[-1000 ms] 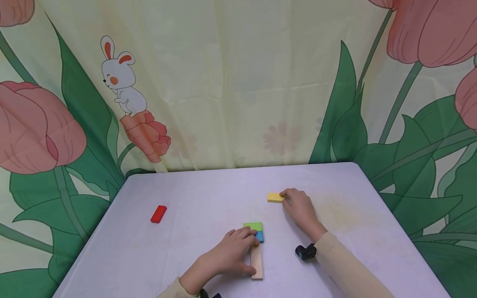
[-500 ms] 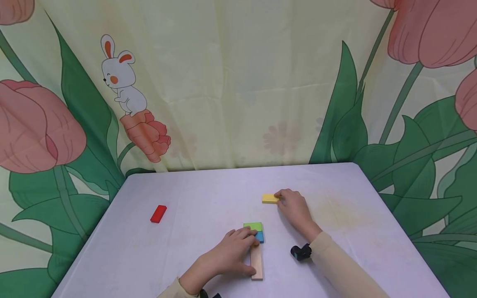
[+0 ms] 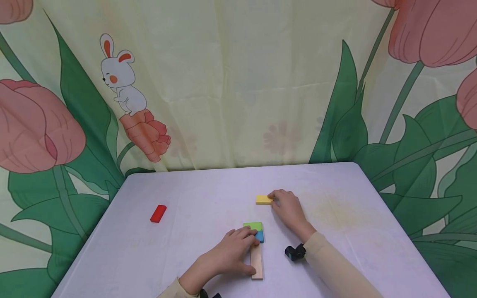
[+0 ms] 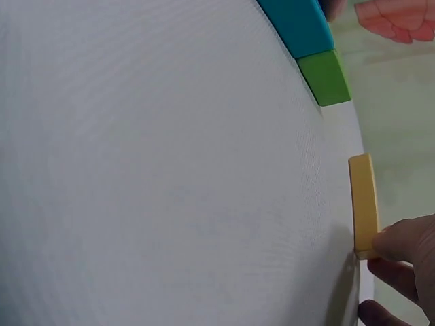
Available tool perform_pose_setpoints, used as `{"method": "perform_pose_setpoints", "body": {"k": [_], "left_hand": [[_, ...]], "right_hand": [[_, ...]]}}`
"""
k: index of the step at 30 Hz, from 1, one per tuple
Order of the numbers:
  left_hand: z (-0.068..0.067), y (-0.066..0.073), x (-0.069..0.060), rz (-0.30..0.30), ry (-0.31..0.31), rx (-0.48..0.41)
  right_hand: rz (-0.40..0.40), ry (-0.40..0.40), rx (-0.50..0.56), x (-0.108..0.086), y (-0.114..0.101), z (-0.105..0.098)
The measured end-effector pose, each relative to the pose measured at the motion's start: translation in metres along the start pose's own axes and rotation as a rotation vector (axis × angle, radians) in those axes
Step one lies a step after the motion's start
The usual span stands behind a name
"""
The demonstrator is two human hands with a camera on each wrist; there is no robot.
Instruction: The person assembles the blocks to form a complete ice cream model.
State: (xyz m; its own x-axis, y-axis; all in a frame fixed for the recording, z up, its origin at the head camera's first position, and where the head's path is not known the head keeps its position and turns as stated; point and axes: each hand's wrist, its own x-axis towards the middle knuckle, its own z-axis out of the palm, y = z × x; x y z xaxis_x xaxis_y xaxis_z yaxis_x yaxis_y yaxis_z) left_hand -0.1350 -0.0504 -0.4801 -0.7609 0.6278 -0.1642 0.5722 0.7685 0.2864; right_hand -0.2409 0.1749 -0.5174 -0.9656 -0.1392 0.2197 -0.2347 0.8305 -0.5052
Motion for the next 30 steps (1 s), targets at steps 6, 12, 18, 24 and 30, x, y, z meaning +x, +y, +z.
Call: {"method": "perform_pose_setpoints", "body": {"k": [6,12,18,24,30], "left_hand": [[0.0,-0.001,-0.001,0.008,0.005,-0.014],[0.0,-0.001,-0.001,0.008,0.006,-0.01],[0.0,-0.002,-0.001,0.013,0.007,-0.011],[-0.001,-0.002,0.0,0.015,0.004,-0.014],[-0.002,-0.001,-0.001,0.017,-0.002,-0.012]], "right_hand": [[-0.02,-0.009,0.002,0.001,-0.006,0.002],[-0.017,-0.048,0.016,0.002,-0.012,0.005],[-0.036,-0.069,0.028,0.001,-0.015,0.007],[-0.044,-0.116,0.042,0.001,-0.018,0.008],[-0.072,-0.149,0.018,0.001,-0.021,0.009]]}}
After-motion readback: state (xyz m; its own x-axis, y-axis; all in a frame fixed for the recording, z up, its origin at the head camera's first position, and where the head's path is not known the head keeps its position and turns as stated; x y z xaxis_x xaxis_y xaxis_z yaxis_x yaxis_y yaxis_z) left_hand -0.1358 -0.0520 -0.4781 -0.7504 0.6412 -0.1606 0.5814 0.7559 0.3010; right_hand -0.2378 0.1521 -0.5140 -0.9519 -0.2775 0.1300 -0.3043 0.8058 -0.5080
